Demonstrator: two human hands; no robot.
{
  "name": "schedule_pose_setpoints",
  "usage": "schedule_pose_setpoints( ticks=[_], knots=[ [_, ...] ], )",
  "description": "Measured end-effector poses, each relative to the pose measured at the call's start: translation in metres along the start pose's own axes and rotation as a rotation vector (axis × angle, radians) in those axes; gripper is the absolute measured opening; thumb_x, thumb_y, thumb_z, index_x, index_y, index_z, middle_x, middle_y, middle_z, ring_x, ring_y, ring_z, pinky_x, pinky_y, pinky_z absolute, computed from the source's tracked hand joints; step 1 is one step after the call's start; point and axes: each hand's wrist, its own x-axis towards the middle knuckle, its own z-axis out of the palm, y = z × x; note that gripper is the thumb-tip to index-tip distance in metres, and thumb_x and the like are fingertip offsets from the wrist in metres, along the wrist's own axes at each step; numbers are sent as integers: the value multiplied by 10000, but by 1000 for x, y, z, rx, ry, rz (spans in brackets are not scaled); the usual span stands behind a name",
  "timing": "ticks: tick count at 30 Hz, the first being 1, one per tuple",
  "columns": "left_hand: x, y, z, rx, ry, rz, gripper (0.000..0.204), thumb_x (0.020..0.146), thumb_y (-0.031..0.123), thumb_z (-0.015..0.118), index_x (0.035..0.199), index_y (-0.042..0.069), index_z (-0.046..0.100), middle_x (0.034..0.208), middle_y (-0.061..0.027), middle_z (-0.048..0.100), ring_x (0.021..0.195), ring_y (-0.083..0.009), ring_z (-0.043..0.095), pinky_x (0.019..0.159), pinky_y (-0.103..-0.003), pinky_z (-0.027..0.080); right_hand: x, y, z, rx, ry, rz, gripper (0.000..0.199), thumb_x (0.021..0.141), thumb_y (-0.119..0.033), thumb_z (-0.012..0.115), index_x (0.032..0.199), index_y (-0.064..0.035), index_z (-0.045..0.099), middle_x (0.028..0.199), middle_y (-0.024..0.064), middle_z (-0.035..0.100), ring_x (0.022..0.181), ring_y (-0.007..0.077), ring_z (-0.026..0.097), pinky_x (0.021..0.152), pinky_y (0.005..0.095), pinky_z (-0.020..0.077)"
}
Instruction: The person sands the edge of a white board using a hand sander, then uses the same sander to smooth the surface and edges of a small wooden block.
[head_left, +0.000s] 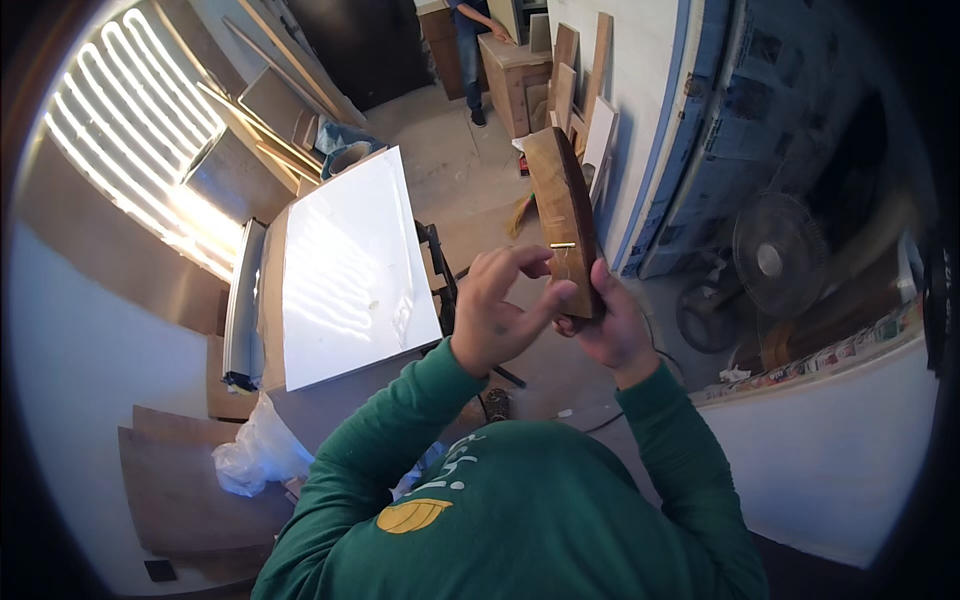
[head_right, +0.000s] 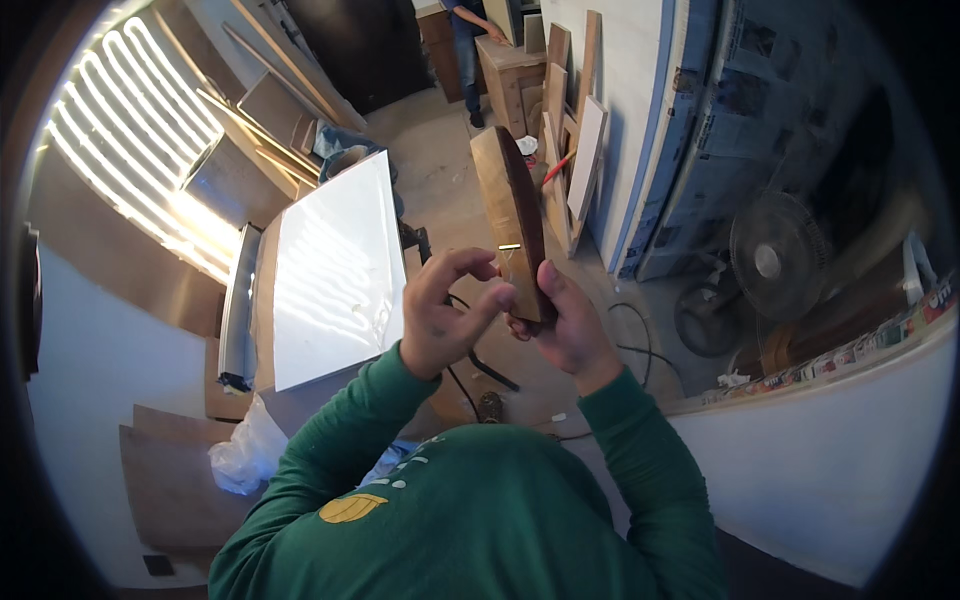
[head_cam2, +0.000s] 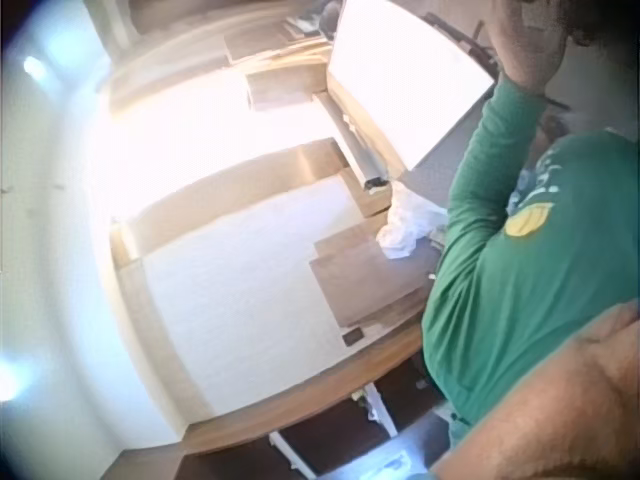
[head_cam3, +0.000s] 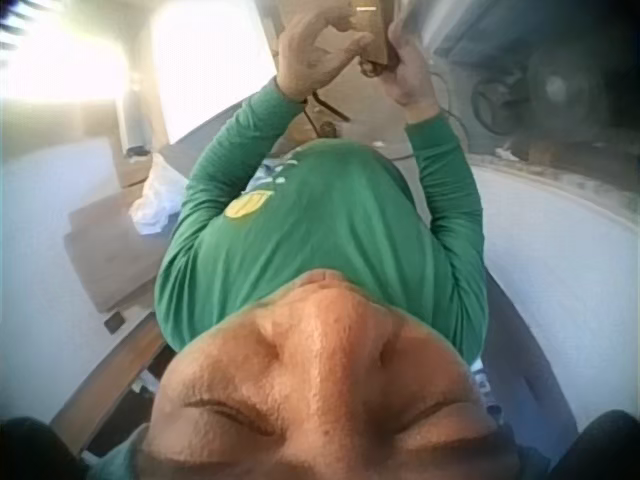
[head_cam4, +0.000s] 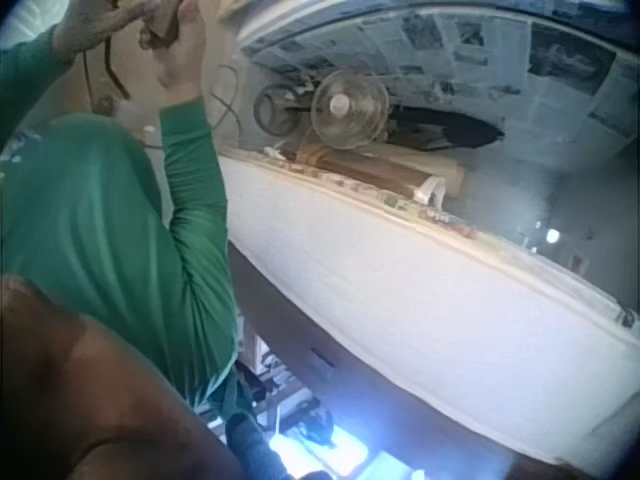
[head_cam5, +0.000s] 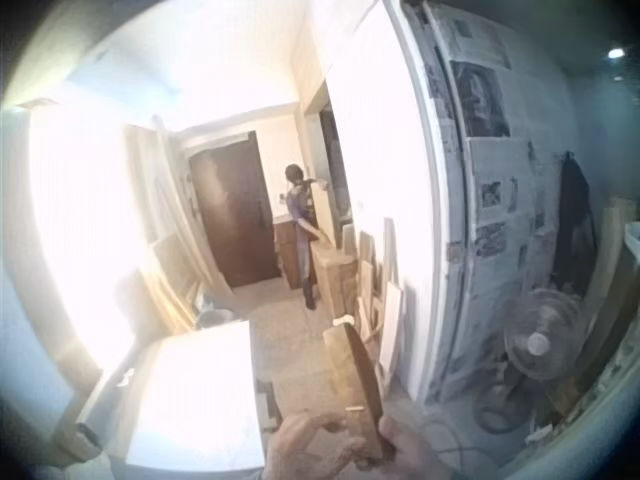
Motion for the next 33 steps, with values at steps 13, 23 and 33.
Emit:
schedule_pose_setpoints(
  ticks=[13,23,33],
  knots=[
    [8,-4,1,-289,85,-229,206,972,211,716,872,39,665,709,-16,628,659,-138,607,623,-304,481,-8,6,-5,288,-241,163,859,976,-763,400,1353,1,507,894,93,600,628,138,531,561,281,427],
    [-22,-36,17,-1531,-103,-786,221,1042,183,557,1162,15,633,1106,-61,666,1015,-151,595,981,-360,462,-8,28,-1,615,-505,187,1045,932,-821,410,1399,114,397,820,126,580,500,129,515,423,270,458],
    [-49,-38,27,-1675,-168,-713,292,1038,150,540,1258,-35,595,1149,-124,686,1062,-224,673,968,-370,535,-9,28,4,534,-599,214,1104,928,-840,350,1450,132,376,804,140,601,473,149,542,398,287,463]
  ],
)
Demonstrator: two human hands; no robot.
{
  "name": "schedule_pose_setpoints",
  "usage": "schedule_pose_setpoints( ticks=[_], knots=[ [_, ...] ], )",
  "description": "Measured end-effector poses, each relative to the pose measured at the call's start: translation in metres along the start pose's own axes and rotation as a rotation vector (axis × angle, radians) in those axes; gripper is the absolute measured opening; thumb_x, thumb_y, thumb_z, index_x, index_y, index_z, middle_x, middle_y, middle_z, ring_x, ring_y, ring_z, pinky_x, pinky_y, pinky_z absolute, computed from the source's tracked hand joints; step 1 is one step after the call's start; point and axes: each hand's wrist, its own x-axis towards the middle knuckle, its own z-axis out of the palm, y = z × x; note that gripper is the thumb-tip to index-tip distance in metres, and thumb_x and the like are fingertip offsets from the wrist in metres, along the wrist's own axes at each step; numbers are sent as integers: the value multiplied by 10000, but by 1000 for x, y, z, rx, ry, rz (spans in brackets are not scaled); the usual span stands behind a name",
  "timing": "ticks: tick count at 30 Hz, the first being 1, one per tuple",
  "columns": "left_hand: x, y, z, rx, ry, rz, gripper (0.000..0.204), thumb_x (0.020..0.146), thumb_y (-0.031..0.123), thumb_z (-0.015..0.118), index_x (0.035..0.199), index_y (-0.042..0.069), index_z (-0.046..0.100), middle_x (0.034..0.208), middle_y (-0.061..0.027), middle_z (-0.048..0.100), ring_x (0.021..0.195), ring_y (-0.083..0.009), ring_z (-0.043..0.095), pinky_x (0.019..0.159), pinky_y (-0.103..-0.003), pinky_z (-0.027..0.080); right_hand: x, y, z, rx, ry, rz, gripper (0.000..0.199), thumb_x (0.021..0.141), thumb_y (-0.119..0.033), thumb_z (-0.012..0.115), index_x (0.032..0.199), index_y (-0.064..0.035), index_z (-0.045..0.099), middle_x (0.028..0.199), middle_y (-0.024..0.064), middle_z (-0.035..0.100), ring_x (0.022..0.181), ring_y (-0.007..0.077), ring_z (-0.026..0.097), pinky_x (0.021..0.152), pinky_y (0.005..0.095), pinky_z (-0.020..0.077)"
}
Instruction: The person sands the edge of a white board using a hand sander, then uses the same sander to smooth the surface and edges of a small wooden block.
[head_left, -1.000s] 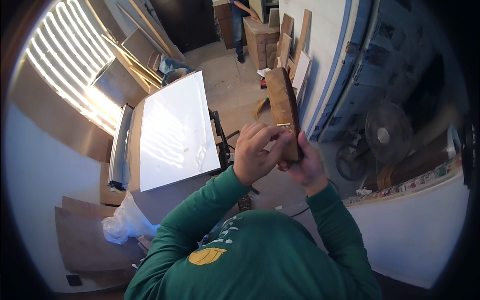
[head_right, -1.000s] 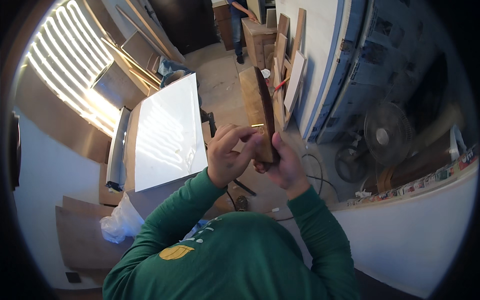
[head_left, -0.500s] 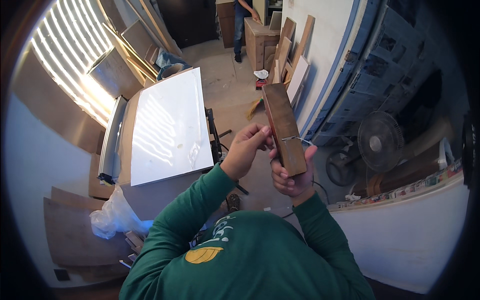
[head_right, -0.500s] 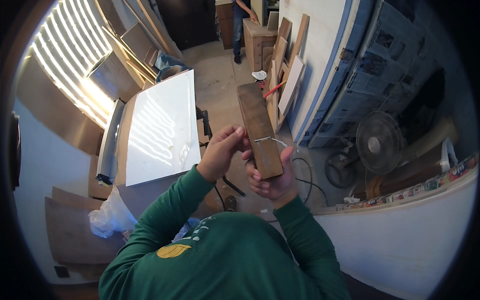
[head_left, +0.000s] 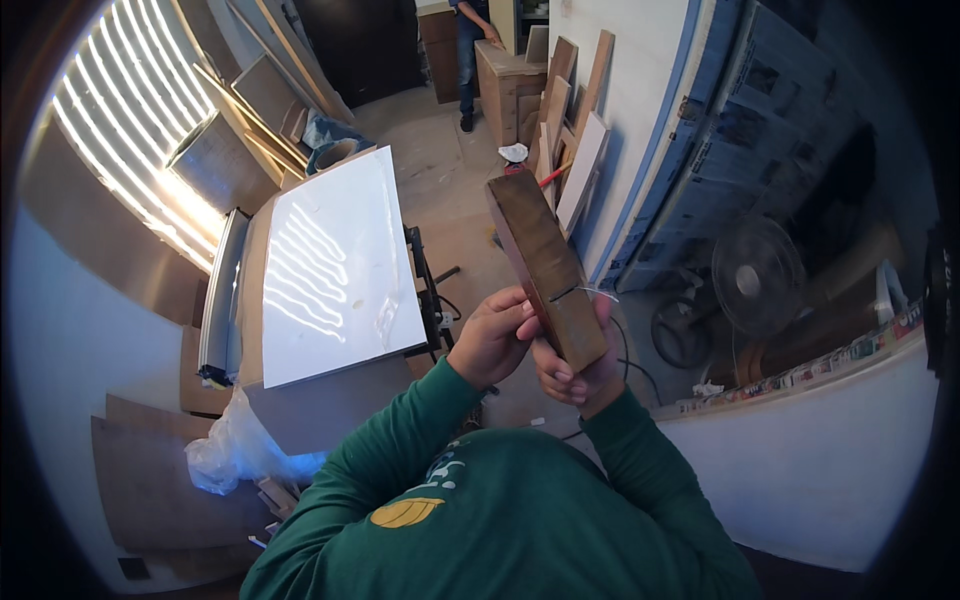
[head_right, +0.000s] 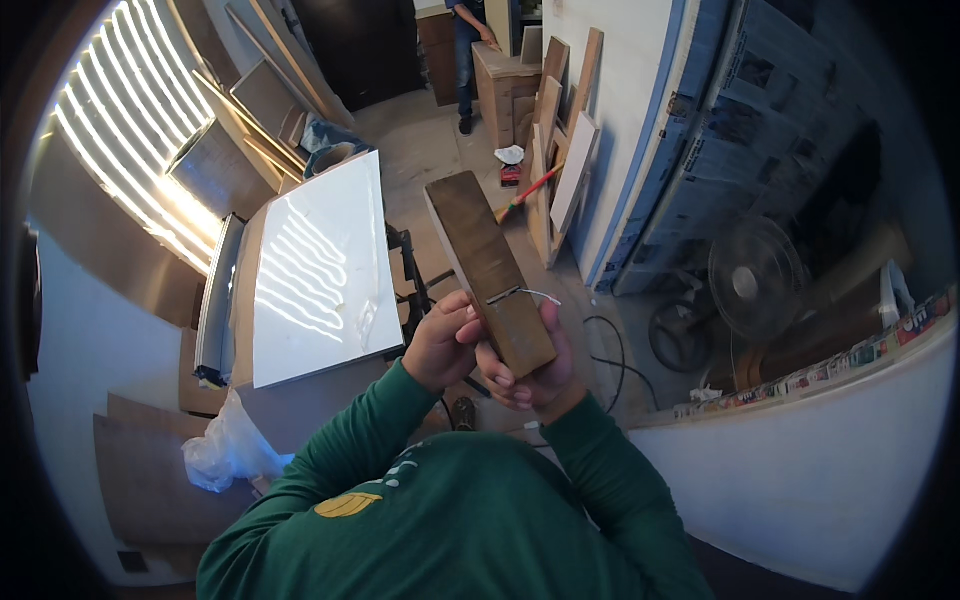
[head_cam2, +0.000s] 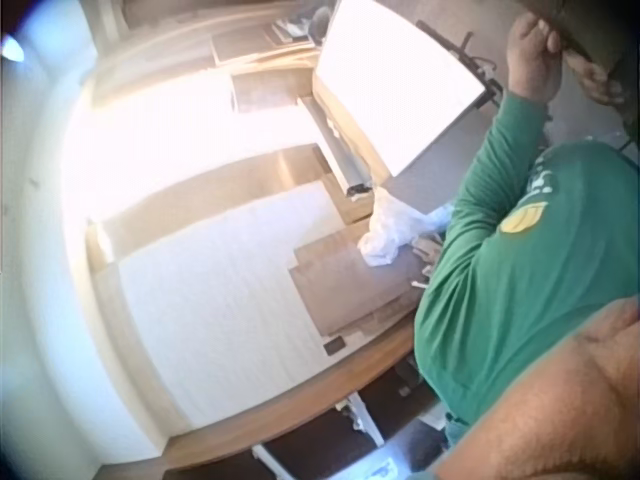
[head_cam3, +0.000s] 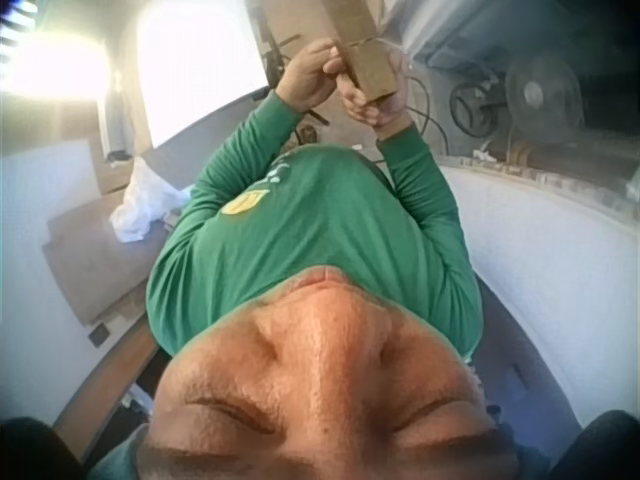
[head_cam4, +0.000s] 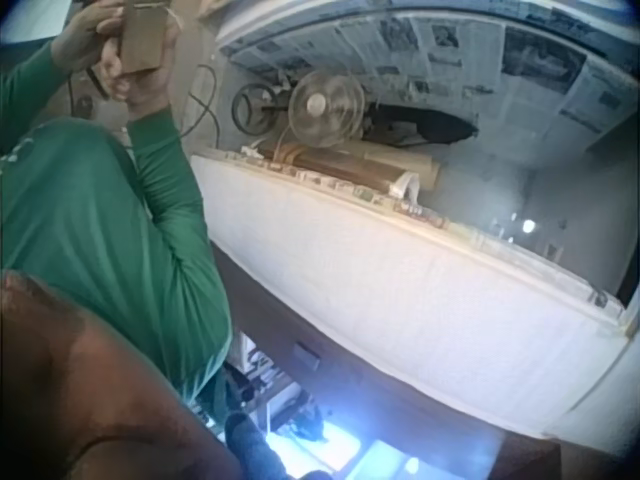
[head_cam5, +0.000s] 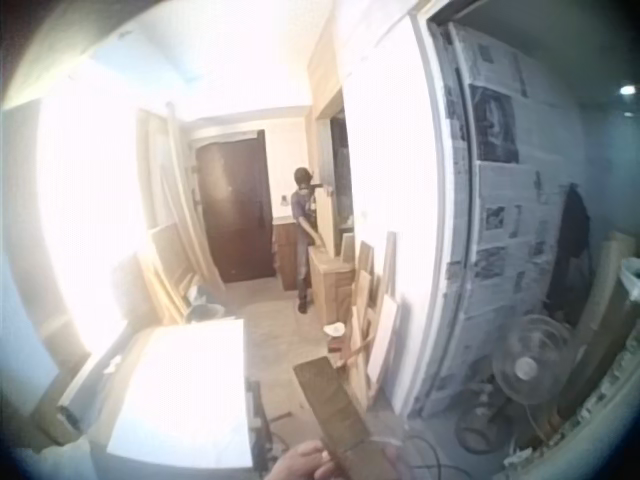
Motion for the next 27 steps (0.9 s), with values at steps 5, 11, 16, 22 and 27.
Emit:
schedule_pose_setpoints(
  ticks=[5,11,16,22,27],
  knots=[
    [0,15,15,107,-26,0,342,1021,218,589,1240,-44,596,946,-50,648,899,-162,648,913,-316,517,-1,2,11,1,82,-56,1101,929,-844,326,1437,131,393,801,146,599,457,154,537,388,291,455],
    [8,10,12,31,-44,-63,443,975,262,641,1273,-59,579,746,2,576,724,-107,592,878,-290,514,-3,2,12,43,35,-43,1096,932,-840,322,1432,133,397,801,150,597,459,166,534,404,291,466],
    [7,11,20,-26,-89,-78,384,962,183,642,1271,-40,597,732,-35,612,639,-79,575,841,-289,542,-1,6,18,30,-2,-24,1077,935,-837,323,1375,139,445,773,148,598,441,163,530,386,294,471],
    [4,9,18,64,-49,-43,332,1008,169,626,1288,-6,596,799,-16,629,721,-76,597,860,-279,523,-3,6,19,108,32,-62,1048,944,-835,299,1326,126,469,739,130,582,413,156,501,363,282,443],
    [3,4,23,-14,-67,-60,341,1019,175,620,1312,6,572,829,-9,630,749,-86,602,875,-276,515,-4,5,22,80,16,-46,1015,957,-823,291,1305,112,474,718,121,564,395,151,474,354,282,431]
  ],
)
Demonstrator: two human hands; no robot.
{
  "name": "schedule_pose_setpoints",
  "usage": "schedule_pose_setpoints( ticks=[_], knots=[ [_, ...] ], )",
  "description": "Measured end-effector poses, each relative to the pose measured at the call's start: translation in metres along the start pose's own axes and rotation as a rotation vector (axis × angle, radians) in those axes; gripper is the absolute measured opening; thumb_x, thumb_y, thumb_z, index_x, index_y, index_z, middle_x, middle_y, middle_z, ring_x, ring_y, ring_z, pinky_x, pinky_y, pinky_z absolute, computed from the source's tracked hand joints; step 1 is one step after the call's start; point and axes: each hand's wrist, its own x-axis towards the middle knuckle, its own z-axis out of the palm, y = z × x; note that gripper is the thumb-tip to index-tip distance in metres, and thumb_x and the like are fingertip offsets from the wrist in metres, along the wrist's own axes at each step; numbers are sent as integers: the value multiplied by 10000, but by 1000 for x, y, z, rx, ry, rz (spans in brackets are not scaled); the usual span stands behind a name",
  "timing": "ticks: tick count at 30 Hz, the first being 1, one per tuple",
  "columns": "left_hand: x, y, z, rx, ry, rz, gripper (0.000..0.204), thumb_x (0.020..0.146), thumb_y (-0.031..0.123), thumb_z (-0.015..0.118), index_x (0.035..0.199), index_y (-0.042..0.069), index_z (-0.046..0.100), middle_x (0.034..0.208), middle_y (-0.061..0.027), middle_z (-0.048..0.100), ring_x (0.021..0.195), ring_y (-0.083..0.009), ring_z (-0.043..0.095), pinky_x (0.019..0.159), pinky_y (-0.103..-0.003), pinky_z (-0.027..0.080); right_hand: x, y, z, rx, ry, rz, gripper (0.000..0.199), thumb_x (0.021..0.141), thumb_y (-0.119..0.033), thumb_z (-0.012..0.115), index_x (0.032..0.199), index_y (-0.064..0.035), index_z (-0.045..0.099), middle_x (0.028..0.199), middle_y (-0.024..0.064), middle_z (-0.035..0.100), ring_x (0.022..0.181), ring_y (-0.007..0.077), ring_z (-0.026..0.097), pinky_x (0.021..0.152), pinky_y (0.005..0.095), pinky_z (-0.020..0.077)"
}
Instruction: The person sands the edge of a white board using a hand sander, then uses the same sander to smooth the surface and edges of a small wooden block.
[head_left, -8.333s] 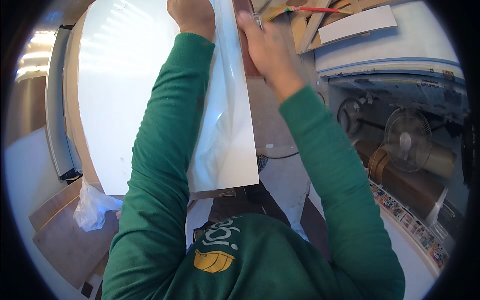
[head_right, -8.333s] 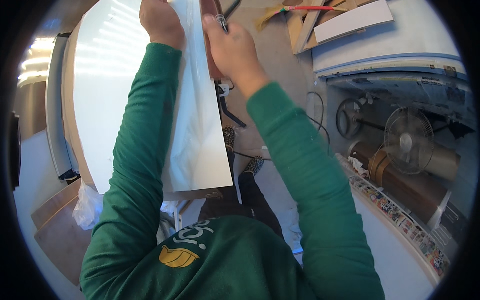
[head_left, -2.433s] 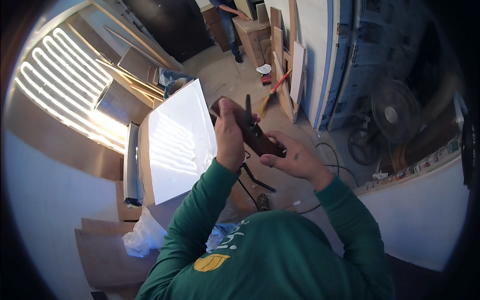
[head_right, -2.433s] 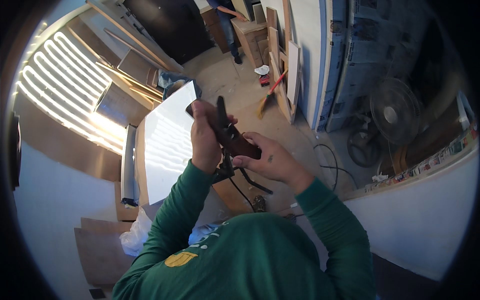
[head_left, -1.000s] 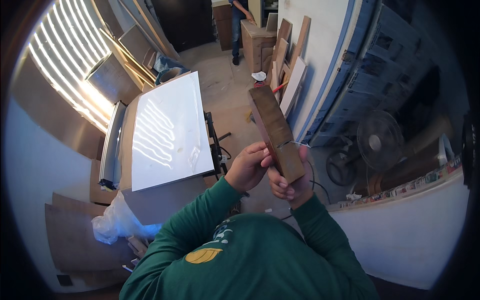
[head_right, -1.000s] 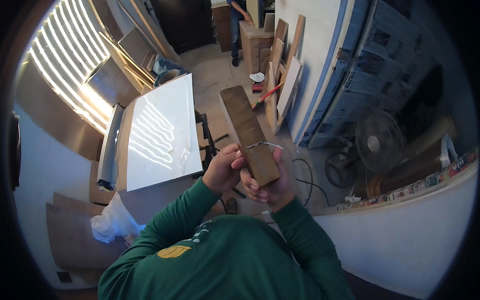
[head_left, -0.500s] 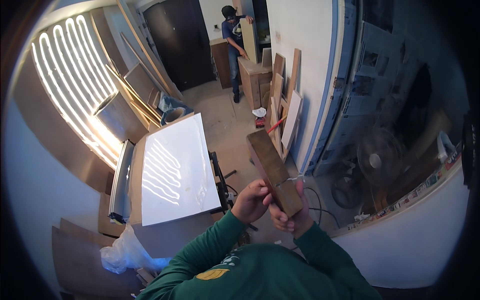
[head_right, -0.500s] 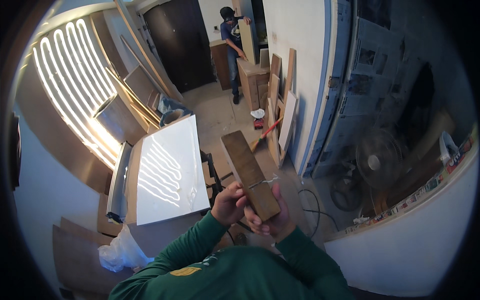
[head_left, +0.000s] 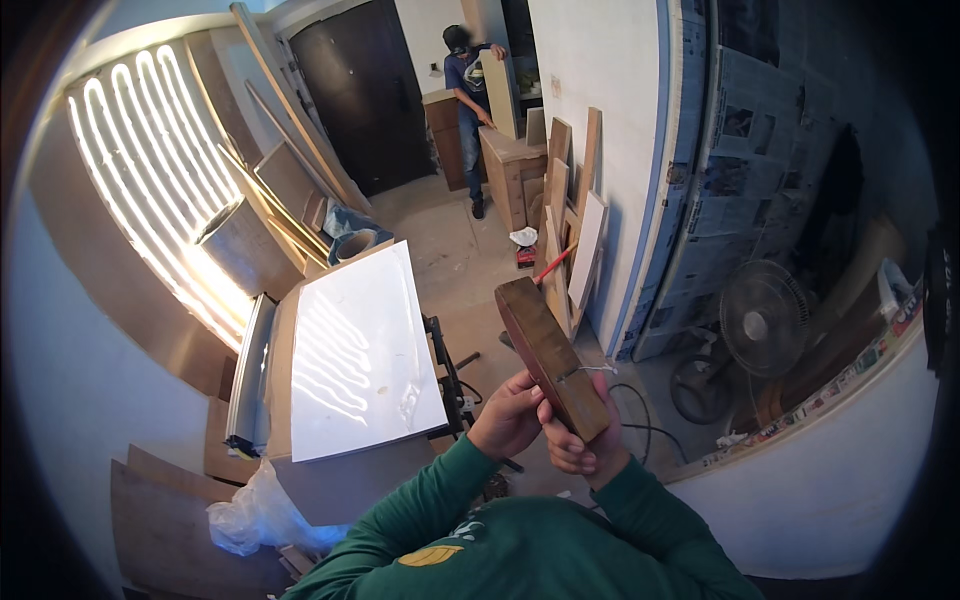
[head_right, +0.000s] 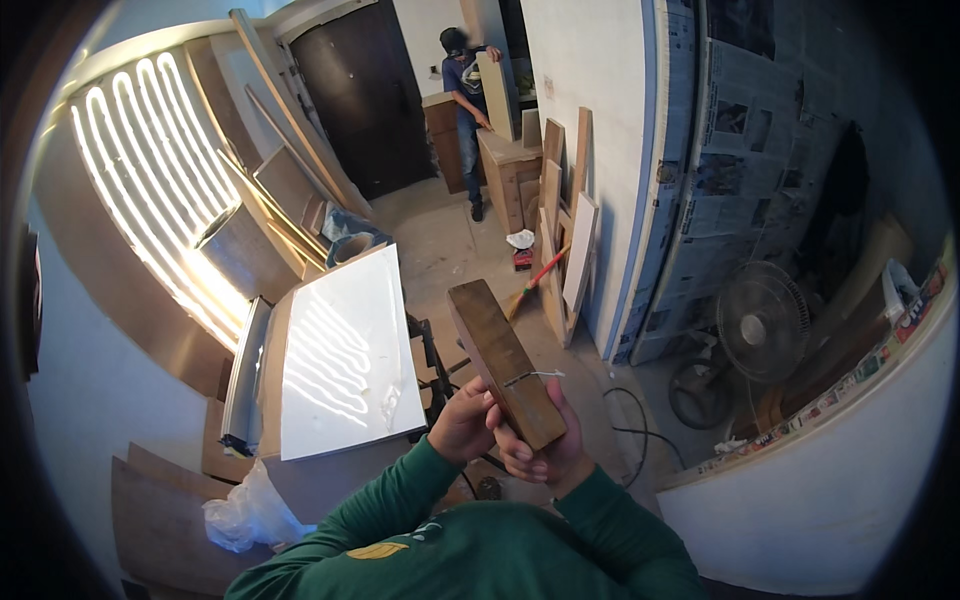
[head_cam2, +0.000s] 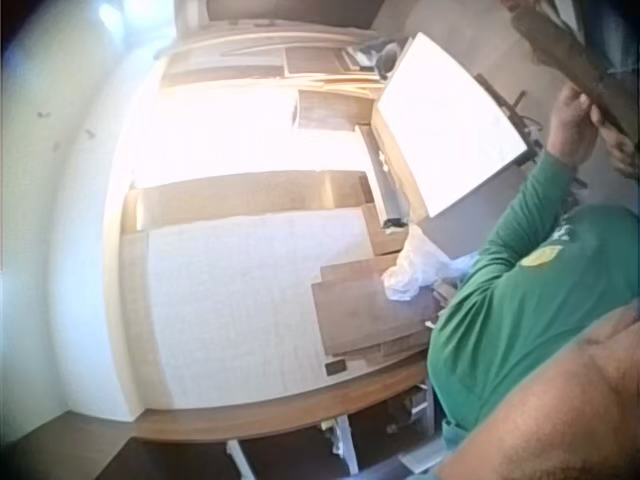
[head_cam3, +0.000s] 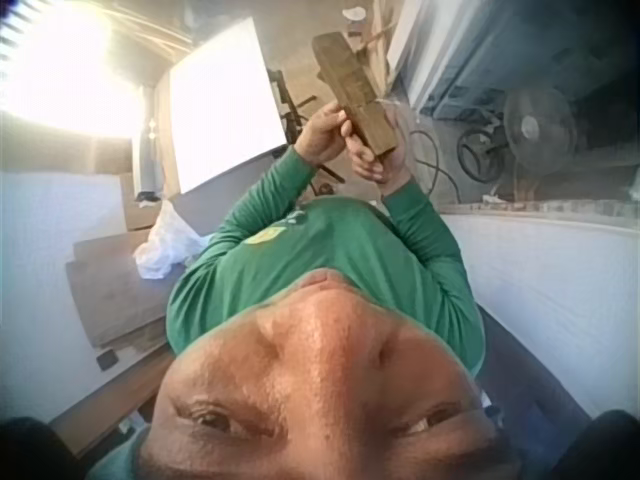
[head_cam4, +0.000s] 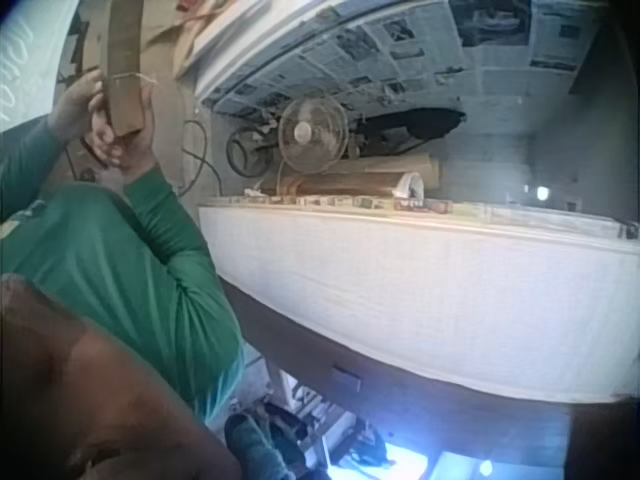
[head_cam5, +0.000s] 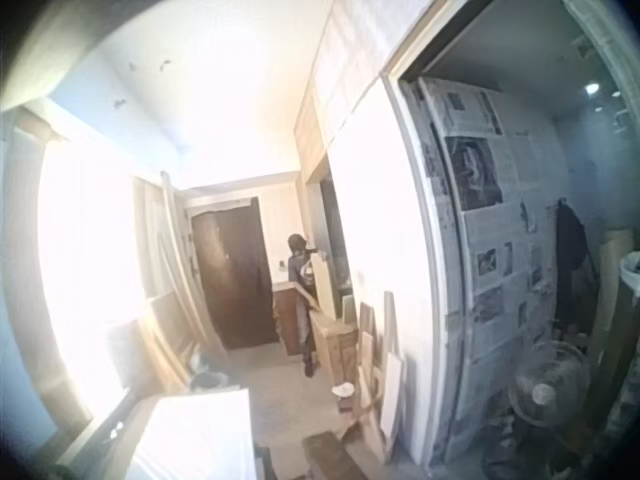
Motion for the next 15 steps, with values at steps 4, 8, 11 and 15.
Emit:
schedule_pose_setpoints(
  ticks=[4,8,11,15],
  knots=[
    [-11,3,6,20,-27,4,320,1039,164,599,1326,22,599,886,-8,647,866,-105,620,910,-285,487,-4,1,-2,13,-2,8,1018,958,-822,288,1301,118,474,723,123,571,397,149,480,355,282,429],
    [-13,-2,20,95,20,32,272,1043,181,602,1254,15,646,894,3,620,865,-85,580,860,-263,476,-13,-3,-1,-33,13,0,1024,958,-822,287,1307,121,479,735,125,581,398,149,485,366,281,431],
    [-15,-4,22,55,35,7,255,1044,181,601,1232,16,653,885,6,611,844,-81,566,838,-252,469,-13,-2,0,-31,-3,15,1028,959,-821,285,1319,122,481,743,129,584,406,149,492,376,280,433],
    [-13,-11,27,80,89,39,246,1044,188,603,1217,20,654,861,7,608,815,-80,565,815,-251,473,-15,-2,0,2,-23,-18,1026,964,-816,284,1331,123,476,754,136,586,420,151,504,382,278,433]
  ],
)
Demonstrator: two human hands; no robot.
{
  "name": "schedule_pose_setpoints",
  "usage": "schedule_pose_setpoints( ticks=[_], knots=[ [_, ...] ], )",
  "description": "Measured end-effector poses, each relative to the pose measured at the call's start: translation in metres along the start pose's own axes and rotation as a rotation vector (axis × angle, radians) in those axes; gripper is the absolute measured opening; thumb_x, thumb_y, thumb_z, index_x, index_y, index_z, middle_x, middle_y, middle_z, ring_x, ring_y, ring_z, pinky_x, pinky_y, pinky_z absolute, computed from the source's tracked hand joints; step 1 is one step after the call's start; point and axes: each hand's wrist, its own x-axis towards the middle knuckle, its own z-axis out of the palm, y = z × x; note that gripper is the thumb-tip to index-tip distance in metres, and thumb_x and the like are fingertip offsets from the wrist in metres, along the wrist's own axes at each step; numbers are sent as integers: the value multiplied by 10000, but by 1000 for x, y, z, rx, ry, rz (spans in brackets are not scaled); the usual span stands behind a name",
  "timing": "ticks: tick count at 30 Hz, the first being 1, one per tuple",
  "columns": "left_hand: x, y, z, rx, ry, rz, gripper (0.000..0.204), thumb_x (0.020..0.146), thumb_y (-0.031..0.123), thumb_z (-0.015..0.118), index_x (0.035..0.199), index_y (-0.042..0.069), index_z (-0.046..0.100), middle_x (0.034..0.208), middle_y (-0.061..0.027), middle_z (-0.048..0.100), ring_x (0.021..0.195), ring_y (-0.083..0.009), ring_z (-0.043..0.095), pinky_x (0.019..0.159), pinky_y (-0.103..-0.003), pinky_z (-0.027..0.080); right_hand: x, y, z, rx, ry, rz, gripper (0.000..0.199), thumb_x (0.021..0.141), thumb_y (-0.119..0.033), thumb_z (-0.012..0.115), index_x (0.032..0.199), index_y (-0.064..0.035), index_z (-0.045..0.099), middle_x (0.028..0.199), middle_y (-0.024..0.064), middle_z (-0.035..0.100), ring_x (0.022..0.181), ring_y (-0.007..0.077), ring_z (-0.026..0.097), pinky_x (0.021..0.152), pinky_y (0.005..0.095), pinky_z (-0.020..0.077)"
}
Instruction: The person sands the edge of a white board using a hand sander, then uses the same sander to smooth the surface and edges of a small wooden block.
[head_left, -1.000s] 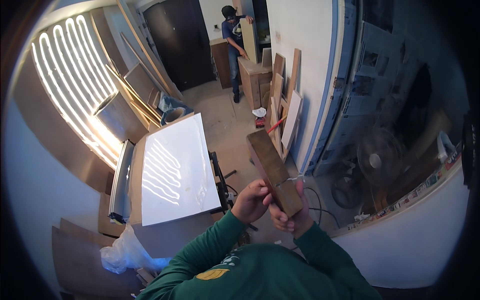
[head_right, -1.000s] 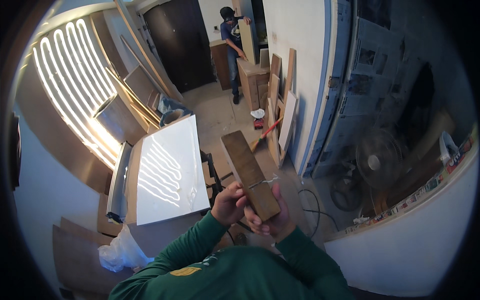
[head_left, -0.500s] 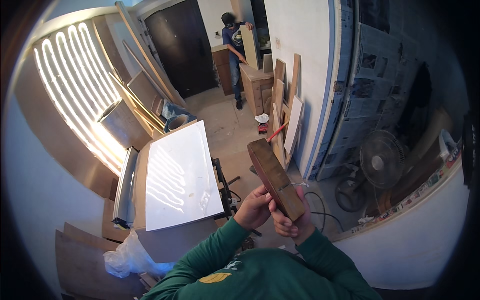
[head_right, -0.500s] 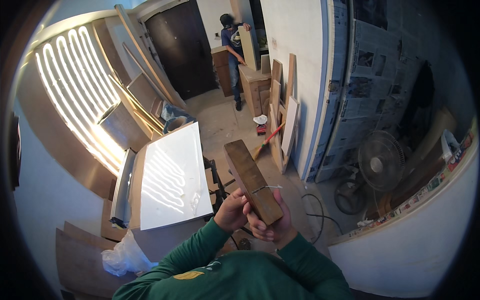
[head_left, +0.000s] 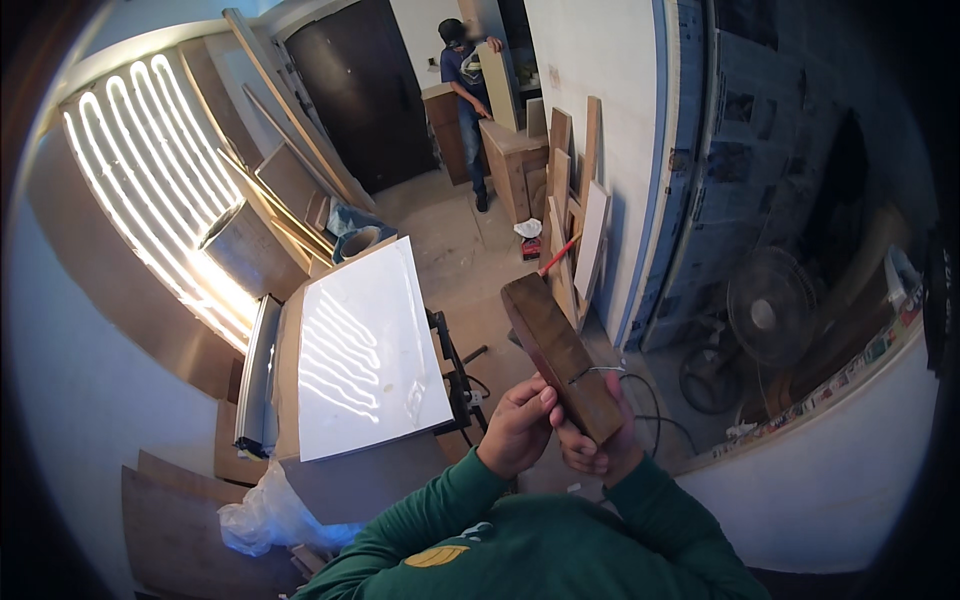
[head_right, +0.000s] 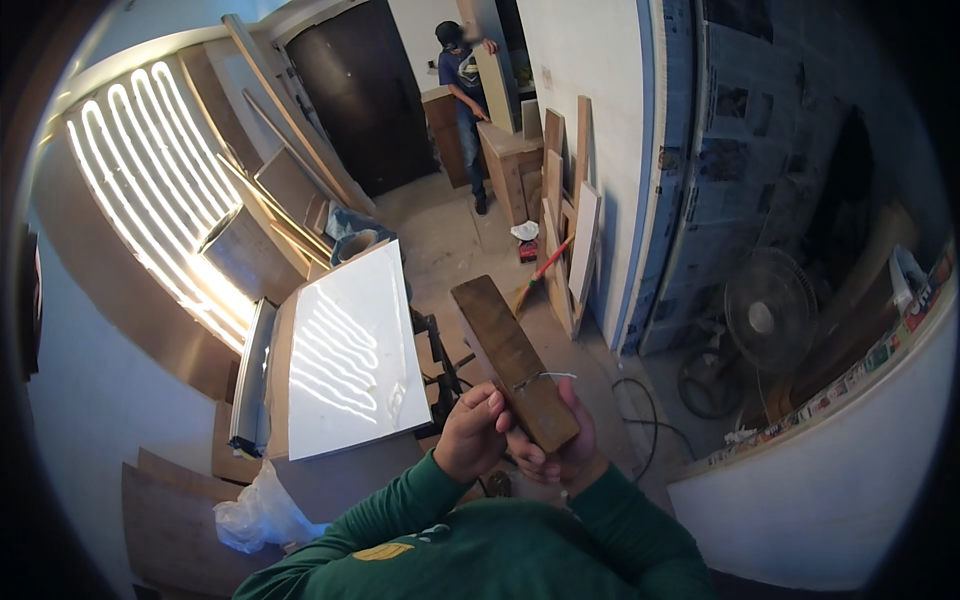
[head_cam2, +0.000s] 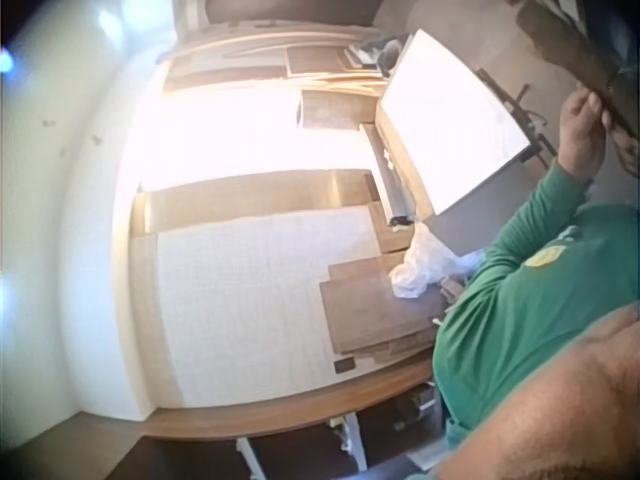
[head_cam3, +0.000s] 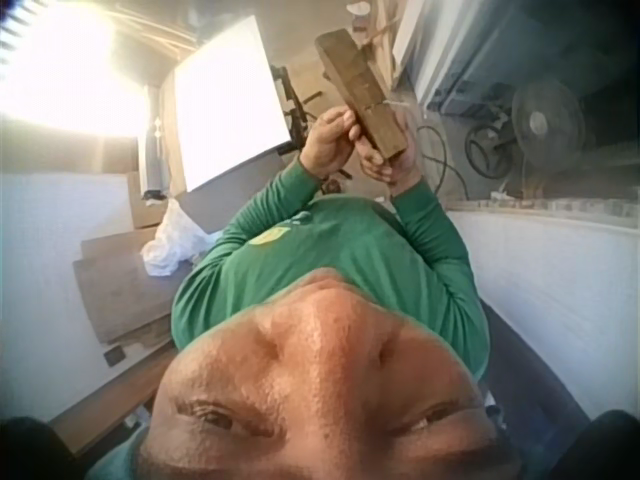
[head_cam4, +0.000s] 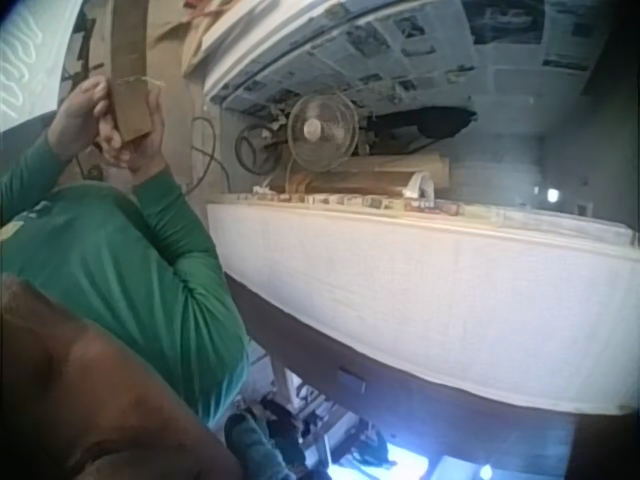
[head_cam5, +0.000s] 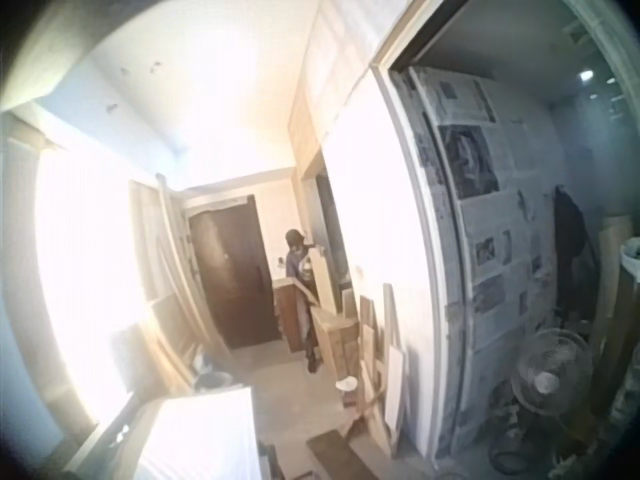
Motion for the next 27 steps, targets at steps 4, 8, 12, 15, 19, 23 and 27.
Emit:
schedule_pose_setpoints(
  ticks=[4,8,12,15,19,23,27],
  knots=[
    [3,-3,0,-67,25,-8,265,1034,178,621,1255,32,629,857,2,608,809,-85,583,819,-263,493,-1,-2,2,18,35,11,1015,967,-810,287,1326,119,480,731,131,580,403,155,488,377,279,427],
    [5,-8,-15,-205,-107,6,316,1013,155,650,1301,37,597,906,-23,646,822,-109,636,857,-289,526,5,2,9,33,26,28,1017,970,-806,288,1319,131,476,701,130,571,385,157,472,364,281,416],
    [13,4,-21,-188,-257,-53,334,999,126,662,1308,20,595,966,-71,690,802,-152,681,842,-316,554,4,5,11,37,-3,51,1048,967,-807,299,1309,170,461,670,134,564,373,159,469,348,283,411],
    [12,10,-19,-40,-236,-3,310,994,116,653,1284,9,622,924,-99,715,734,-172,686,805,-325,581,7,6,10,64,-56,69,1072,963,-813,301,1303,192,453,651,137,563,366,159,470,341,287,412],
    [6,19,-14,33,-249,18,257,986,78,657,1224,-22,660,1046,-93,718,838,-186,696,844,-326,554,6,4,6,83,-81,108,1072,966,-812,290,1319,187,452,649,142,569,362,162,471,335,285,411],
    [-2,21,-21,201,-192,79,252,985,61,638,1221,-25,659,1092,-84,713,991,-183,675,946,-341,525,4,10,5,91,-93,117,1073,968,-811,285,1326,186,451,652,145,573,362,164,470,335,275,408],
    [-9,14,-17,98,-133,60,281,985,61,622,1256,-13,625,1164,-82,691,1072,-181,653,1000,-348,501,5,7,10,68,-65,130,1050,969,-808,285,1302,169,479,603,106,532,352,132,449,345,268,386]
  ],
)
